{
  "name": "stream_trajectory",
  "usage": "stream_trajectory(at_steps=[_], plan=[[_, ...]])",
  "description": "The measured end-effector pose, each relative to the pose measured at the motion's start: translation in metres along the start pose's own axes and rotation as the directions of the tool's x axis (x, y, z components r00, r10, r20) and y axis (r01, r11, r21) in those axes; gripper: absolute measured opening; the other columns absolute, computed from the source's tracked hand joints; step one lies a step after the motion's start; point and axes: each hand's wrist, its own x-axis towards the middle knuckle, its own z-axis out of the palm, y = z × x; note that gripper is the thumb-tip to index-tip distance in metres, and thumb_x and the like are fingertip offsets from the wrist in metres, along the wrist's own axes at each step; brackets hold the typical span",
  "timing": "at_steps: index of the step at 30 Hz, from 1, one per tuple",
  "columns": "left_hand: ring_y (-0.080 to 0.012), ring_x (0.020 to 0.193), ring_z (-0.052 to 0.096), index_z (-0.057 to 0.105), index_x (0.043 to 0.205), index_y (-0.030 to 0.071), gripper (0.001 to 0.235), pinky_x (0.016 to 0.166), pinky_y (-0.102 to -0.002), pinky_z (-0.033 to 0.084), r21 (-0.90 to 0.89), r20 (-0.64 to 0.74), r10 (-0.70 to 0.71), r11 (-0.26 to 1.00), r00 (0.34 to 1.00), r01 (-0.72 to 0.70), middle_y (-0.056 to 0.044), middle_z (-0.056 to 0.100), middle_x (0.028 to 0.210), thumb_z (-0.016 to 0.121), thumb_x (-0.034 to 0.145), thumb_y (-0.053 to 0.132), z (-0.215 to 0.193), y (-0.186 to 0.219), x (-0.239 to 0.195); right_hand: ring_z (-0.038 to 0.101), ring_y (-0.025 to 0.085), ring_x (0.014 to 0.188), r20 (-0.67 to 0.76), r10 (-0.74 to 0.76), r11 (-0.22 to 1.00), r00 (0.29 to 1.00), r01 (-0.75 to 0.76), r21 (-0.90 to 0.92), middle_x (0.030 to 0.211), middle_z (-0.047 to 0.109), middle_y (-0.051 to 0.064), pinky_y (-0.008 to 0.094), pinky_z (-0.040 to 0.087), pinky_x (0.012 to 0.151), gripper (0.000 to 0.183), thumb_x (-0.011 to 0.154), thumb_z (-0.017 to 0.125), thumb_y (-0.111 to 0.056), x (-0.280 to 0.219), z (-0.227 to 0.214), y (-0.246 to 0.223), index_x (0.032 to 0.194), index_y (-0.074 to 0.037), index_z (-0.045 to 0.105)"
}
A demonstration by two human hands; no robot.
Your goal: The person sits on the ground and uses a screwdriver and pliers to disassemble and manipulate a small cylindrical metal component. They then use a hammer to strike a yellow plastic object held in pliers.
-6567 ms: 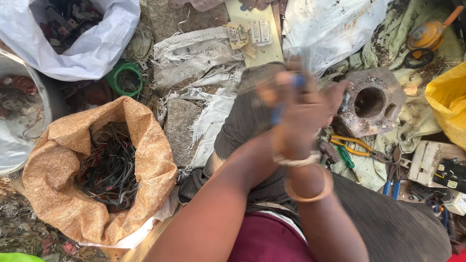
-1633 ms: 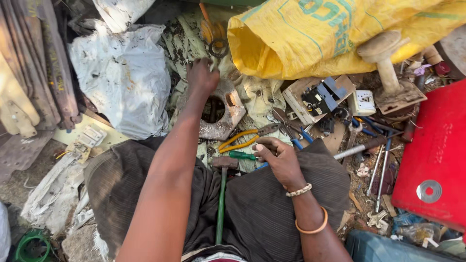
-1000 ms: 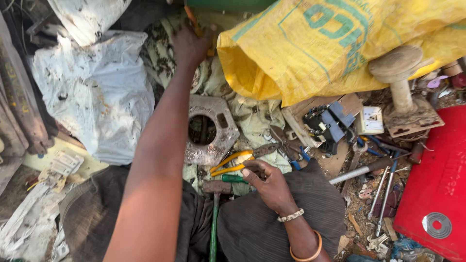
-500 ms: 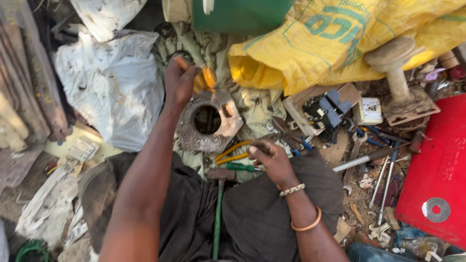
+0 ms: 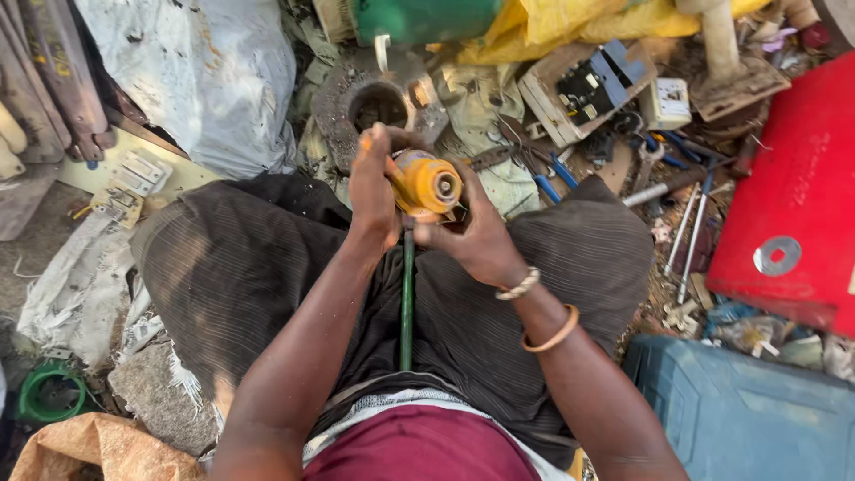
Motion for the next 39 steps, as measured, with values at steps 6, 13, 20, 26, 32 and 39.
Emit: stream_trajectory(at_steps=[6,13,20,26,32,39], plan=[[-0.0301,0.127,0.058,0.053,0.129,0.005,0.051,0.109,-0.047,0.047,0.528,0.245,-0.117,0.849,0.963,-0.031,-0.017,0.06,0.131,0.065,0.097,0.043,-0.032,0.025,-0.051,0.064,0.01,0.063,0.02,0.54,0.777,0.842,-0.507,0.373,0.09,0.067,0.003,0.024,0.053,0.049,0.057,0.094,0.073,-0.039,-0.021,0.018,0.005,0.133,-0.002,0.057],[-0.0447,0.132,0.045,0.057,0.142,0.007,0.102,0.108,-0.057,0.039,0.806,0.591,-0.021,0.044,0.806,-0.59,-0.021,0.058,0.137,0.088,0.061,0.061,-0.07,0.078,-0.06,0.058,0.009,0.05,0.18,0.618,0.721,0.765,-0.643,0.256,0.075,0.064,0.002,0.024,0.046,0.043,0.052,0.097,0.065,-0.049,-0.002,0.044,0.013,0.12,-0.002,0.064],[-0.0364,0.119,0.056,0.066,0.131,0.01,0.079,0.107,-0.051,0.047,0.846,0.473,-0.121,-0.215,0.873,-0.488,-0.014,0.066,0.118,0.082,0.076,0.063,-0.101,0.075,0.011,0.072,0.012,0.064,0.094,0.742,0.562,0.664,-0.692,0.453,0.087,0.076,0.001,0.026,0.055,0.053,0.049,0.09,0.058,-0.055,0.016,0.068,0.017,0.114,-0.011,0.06],[-0.0412,0.118,0.052,0.063,0.133,0.005,0.087,0.101,-0.055,0.043,0.863,0.5,0.121,0.004,0.857,-0.504,-0.017,0.065,0.119,0.083,0.074,0.066,-0.1,0.024,0.056,0.072,0.04,0.092,0.053,0.623,0.495,0.781,-0.341,-0.799,0.098,0.075,0.021,0.051,0.058,0.08,0.054,0.094,0.072,-0.054,-0.013,0.092,0.015,0.119,-0.007,0.063],[-0.0411,0.12,0.051,0.059,0.122,0.003,0.076,0.101,-0.054,0.043,0.824,0.566,0.209,-0.124,0.798,-0.553,-0.018,0.063,0.119,0.082,0.079,0.062,-0.114,0.006,0.062,0.067,0.051,0.098,-0.026,0.719,0.352,0.694,-0.396,-0.848,0.121,0.061,0.035,0.056,0.055,0.084,0.082,0.092,0.069,-0.048,-0.015,0.113,0.032,0.15,0.001,0.037],[-0.0305,0.115,0.055,0.061,0.13,0.012,0.058,0.101,-0.051,0.047,0.76,0.649,0.171,-0.193,0.741,-0.621,-0.008,0.06,0.118,0.081,0.081,0.036,-0.106,0.01,0.05,0.072,0.032,0.088,0.023,0.747,0.663,0.664,-0.742,-0.096,0.099,0.072,0.017,0.044,0.059,0.078,0.053,0.088,0.077,-0.02,-0.024,0.083,0.086,0.127,0.004,0.052]])
